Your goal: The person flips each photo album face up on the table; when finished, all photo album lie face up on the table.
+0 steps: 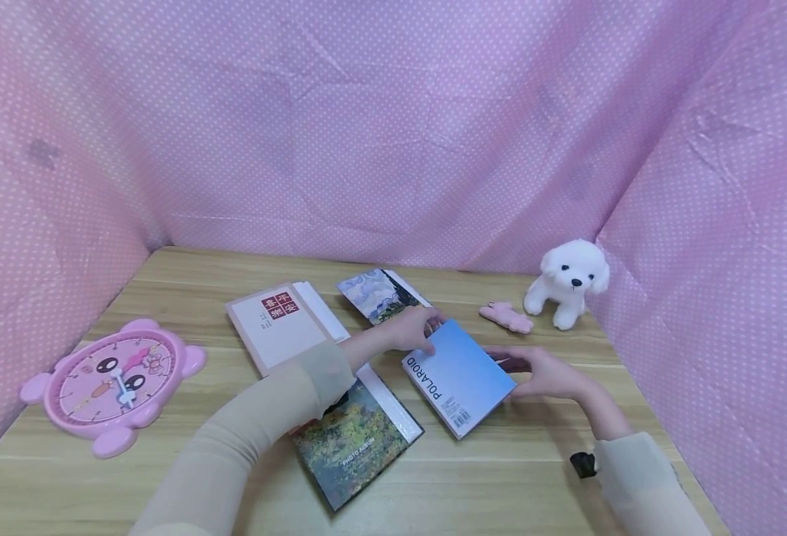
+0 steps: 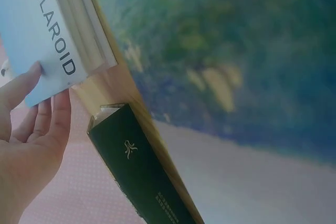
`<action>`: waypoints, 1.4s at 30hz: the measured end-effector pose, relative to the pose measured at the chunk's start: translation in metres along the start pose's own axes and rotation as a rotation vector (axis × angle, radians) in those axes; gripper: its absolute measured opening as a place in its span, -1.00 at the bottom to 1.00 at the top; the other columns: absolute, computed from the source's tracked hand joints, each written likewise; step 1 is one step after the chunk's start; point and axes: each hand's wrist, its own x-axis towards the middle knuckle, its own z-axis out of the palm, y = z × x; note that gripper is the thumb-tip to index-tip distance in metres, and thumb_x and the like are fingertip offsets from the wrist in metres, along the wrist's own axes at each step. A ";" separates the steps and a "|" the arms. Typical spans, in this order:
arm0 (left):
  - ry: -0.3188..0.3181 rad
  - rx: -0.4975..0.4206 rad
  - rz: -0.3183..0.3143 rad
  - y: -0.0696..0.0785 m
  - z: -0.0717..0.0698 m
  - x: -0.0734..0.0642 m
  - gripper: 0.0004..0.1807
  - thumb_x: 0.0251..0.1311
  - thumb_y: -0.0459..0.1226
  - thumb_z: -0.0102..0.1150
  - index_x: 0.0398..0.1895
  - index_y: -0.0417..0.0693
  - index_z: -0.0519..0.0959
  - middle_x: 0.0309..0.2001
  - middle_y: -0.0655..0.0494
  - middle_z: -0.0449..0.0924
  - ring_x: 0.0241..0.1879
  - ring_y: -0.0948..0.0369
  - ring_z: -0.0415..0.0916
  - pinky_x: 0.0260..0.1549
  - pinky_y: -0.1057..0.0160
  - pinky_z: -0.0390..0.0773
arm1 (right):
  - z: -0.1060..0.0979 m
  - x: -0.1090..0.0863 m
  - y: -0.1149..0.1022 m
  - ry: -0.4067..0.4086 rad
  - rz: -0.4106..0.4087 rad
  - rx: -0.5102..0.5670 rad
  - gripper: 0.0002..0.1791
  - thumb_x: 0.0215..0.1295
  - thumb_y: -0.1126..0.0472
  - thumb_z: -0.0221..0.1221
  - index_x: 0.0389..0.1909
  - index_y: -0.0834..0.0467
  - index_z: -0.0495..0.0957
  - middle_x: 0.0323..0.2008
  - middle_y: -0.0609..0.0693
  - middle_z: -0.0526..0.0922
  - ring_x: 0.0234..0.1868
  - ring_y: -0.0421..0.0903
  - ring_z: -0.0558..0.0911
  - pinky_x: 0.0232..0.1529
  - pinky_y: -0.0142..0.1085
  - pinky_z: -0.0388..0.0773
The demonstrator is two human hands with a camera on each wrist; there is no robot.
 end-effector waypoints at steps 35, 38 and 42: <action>0.279 -0.074 0.183 0.012 -0.013 -0.014 -0.70 -0.01 -0.23 0.42 -0.28 -0.01 0.47 -0.33 0.18 0.55 -0.35 0.33 0.50 -0.35 0.45 0.52 | -0.017 -0.006 -0.051 0.108 -0.220 -0.161 -0.30 -0.07 0.15 0.43 0.17 0.19 0.45 0.16 0.11 0.50 0.00 -0.25 0.56 -0.25 -0.29 0.67; 0.276 -0.079 0.188 0.012 -0.015 -0.015 -0.71 -0.03 -0.25 0.43 -0.28 -0.03 0.50 -0.32 0.14 0.57 -0.35 0.33 0.53 -0.34 0.46 0.53 | -0.018 -0.006 -0.054 0.115 -0.222 -0.196 -0.31 -0.07 0.12 0.43 0.16 0.17 0.47 0.16 0.09 0.50 0.02 -0.28 0.55 -0.25 -0.30 0.67; 0.244 -0.112 0.203 0.010 -0.018 -0.016 -0.69 -0.03 -0.28 0.42 -0.22 -0.08 0.54 -0.31 0.08 0.58 -0.33 0.31 0.56 -0.32 0.49 0.56 | -0.020 -0.007 -0.057 0.119 -0.235 -0.223 -0.32 -0.07 0.13 0.43 0.15 0.17 0.48 0.15 0.10 0.52 0.05 -0.27 0.54 -0.25 -0.31 0.66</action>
